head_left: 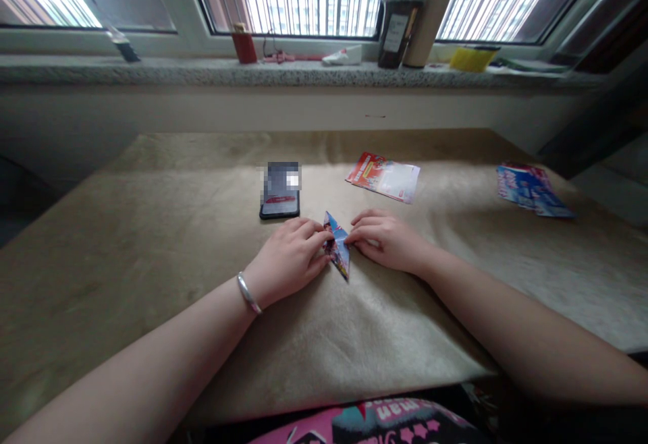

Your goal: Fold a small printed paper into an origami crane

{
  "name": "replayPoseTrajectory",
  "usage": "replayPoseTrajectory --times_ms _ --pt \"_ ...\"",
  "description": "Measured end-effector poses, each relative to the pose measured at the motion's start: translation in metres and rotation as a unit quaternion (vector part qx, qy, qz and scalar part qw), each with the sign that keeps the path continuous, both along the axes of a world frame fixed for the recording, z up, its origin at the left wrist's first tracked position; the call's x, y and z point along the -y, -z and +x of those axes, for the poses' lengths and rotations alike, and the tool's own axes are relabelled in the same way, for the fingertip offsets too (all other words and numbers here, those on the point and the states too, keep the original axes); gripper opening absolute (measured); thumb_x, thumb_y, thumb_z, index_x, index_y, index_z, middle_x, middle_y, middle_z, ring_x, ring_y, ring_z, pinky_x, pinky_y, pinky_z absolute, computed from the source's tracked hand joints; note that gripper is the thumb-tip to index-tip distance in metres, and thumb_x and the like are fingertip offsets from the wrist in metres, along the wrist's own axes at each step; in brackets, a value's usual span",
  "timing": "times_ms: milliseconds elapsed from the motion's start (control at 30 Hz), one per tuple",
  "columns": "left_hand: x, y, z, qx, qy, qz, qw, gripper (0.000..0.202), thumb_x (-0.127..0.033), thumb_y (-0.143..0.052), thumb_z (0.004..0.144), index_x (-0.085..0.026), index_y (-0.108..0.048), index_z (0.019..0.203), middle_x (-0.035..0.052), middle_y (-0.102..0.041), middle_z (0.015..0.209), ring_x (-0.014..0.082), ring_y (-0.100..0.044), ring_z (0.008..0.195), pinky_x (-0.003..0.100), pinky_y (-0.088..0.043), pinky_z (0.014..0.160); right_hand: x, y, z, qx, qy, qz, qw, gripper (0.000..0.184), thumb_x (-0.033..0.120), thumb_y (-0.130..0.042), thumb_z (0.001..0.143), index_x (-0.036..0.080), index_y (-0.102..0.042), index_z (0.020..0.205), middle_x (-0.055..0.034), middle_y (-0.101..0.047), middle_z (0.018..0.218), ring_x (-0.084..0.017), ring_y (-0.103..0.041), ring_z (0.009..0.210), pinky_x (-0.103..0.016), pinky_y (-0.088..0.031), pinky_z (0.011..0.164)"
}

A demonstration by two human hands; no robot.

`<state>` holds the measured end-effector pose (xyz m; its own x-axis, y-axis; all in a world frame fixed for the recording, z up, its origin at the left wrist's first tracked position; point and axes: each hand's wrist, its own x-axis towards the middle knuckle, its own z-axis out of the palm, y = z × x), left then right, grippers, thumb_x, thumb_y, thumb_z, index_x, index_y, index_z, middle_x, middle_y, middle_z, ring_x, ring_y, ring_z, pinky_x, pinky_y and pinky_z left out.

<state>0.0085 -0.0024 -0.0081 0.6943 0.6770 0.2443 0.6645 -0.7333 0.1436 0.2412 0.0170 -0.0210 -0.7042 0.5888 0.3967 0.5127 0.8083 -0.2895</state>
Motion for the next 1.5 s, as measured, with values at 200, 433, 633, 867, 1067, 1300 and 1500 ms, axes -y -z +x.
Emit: replayPoseTrajectory --times_ms 200,433,633,867,1067,1300,1500 --pt "-0.005 0.004 -0.003 0.024 0.018 -0.042 0.999 0.033 -0.029 -0.050 0.090 -0.019 -0.053 0.121 0.0081 -0.058 0.121 0.0220 -0.049 0.116 0.041 -0.039 0.102 0.002 0.000 -0.002 0.011 0.028 0.034 0.999 0.017 0.018 -0.055 0.084 0.020 -0.069 0.093 -0.0080 -0.065 0.095 -0.018 -0.057 0.089 -0.033 -0.048 0.082" --pt "-0.004 0.002 -0.001 0.035 0.026 -0.058 0.997 0.029 -0.032 -0.052 0.089 -0.018 -0.057 0.114 0.0087 -0.058 0.122 0.0226 -0.048 0.118 0.043 -0.037 0.104 -0.002 0.003 -0.001 0.022 -0.005 0.036 0.999 0.014 0.024 -0.055 0.087 0.022 -0.068 0.092 -0.0052 -0.069 0.106 -0.020 -0.054 0.109 -0.037 -0.045 0.094" --pt "0.001 -0.003 0.002 0.025 -0.007 -0.006 1.000 0.030 -0.039 -0.053 0.088 -0.018 -0.061 0.107 0.0082 -0.062 0.102 0.0219 -0.055 0.096 0.039 -0.045 0.087 0.007 -0.001 -0.009 0.068 0.049 0.070 0.994 0.020 0.035 -0.056 0.088 0.021 -0.068 0.096 -0.0066 -0.071 0.095 -0.023 -0.056 0.106 -0.037 -0.045 0.090" --pt "-0.001 -0.003 0.001 -0.018 0.007 0.047 0.999 0.019 -0.029 -0.049 0.092 -0.021 -0.066 0.095 0.0042 -0.066 0.093 0.0192 -0.055 0.087 0.035 -0.043 0.080 0.010 -0.006 -0.013 0.115 0.065 0.105 0.986 0.028 0.045 -0.055 0.087 0.020 -0.069 0.090 -0.0052 -0.068 0.084 -0.022 -0.055 0.088 -0.038 -0.039 0.088" --pt "-0.003 -0.004 -0.002 -0.043 -0.009 0.090 0.995 0.018 -0.024 -0.050 0.091 -0.025 -0.067 0.099 0.0017 -0.067 0.092 0.0198 -0.055 0.087 0.037 -0.040 0.080 0.008 0.000 -0.011 0.092 0.040 0.086 0.991 0.022 0.036 -0.053 0.089 0.023 -0.069 0.095 -0.0044 -0.068 0.088 -0.020 -0.054 0.087 -0.033 -0.039 0.079" --pt "-0.006 0.002 0.003 -0.051 0.027 0.083 0.995 0.020 -0.027 -0.047 0.094 -0.023 -0.066 0.100 0.0032 -0.065 0.091 0.0182 -0.054 0.085 0.033 -0.042 0.077 0.008 0.001 -0.014 0.080 0.034 0.071 0.994 0.023 0.033 -0.050 0.091 0.023 -0.070 0.094 -0.0048 -0.067 0.088 -0.018 -0.054 0.084 -0.030 -0.041 0.074" --pt "-0.007 0.005 0.004 -0.073 0.041 0.098 0.992 0.017 -0.024 -0.049 0.093 -0.019 -0.066 0.095 0.0028 -0.063 0.084 0.0167 -0.053 0.075 0.029 -0.042 0.067 0.005 0.004 -0.013 0.078 0.026 0.059 0.995 0.020 0.033 -0.054 0.088 0.021 -0.070 0.093 -0.0053 -0.067 0.090 -0.018 -0.055 0.084 -0.029 -0.043 0.073"
